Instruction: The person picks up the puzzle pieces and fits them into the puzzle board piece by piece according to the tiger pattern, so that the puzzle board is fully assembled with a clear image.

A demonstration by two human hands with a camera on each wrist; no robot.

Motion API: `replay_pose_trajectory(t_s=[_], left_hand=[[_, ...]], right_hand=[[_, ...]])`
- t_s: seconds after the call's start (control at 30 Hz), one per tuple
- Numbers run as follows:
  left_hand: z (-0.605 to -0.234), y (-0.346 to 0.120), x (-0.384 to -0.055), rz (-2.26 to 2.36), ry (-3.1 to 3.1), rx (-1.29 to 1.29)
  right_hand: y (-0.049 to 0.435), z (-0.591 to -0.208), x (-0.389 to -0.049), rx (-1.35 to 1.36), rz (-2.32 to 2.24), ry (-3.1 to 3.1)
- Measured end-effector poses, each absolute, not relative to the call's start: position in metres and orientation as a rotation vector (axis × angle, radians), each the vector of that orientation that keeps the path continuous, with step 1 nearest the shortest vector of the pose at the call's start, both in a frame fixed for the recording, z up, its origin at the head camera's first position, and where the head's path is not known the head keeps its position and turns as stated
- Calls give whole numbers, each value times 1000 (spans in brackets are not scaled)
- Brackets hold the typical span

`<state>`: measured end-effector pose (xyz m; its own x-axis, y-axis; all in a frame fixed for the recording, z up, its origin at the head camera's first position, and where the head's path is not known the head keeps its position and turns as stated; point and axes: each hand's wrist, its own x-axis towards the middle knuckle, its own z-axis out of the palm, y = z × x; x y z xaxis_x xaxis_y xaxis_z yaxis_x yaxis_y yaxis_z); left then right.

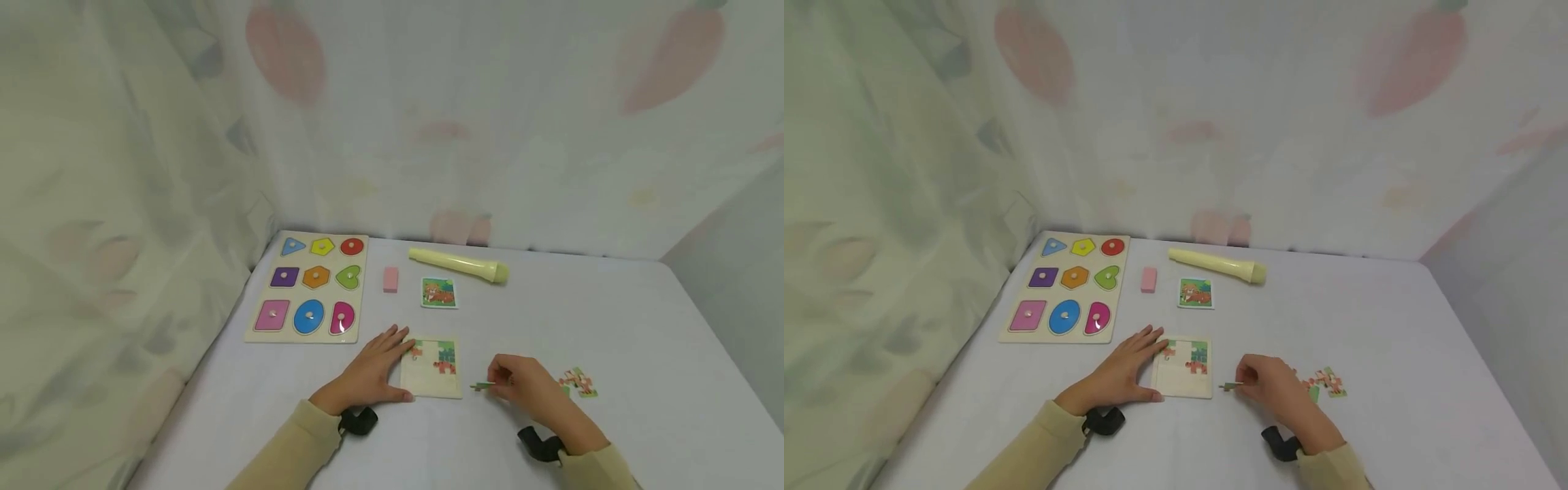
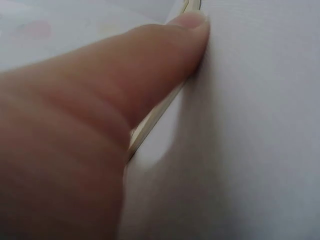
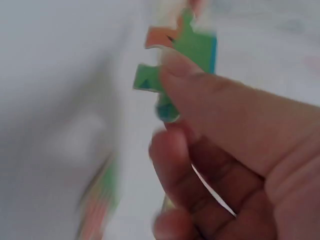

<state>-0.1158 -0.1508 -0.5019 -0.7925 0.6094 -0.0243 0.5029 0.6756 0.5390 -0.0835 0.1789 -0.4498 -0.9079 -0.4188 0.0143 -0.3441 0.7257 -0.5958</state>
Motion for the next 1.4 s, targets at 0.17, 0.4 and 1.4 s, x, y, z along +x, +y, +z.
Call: replay_pose_trajectory(t_s=[0.17,0.4,1.4], left_hand=[[-503,-152,-116,778,2692,894],[-501,-150,-115,739,2686,884],[-499,-150,-115,696,2701,883]], right_hand=[[143,-441,-105,-621,-1184,2660],[108,-446,-138,-693,-1034,2675],[90,-468,-127,-992,-414,3082]])
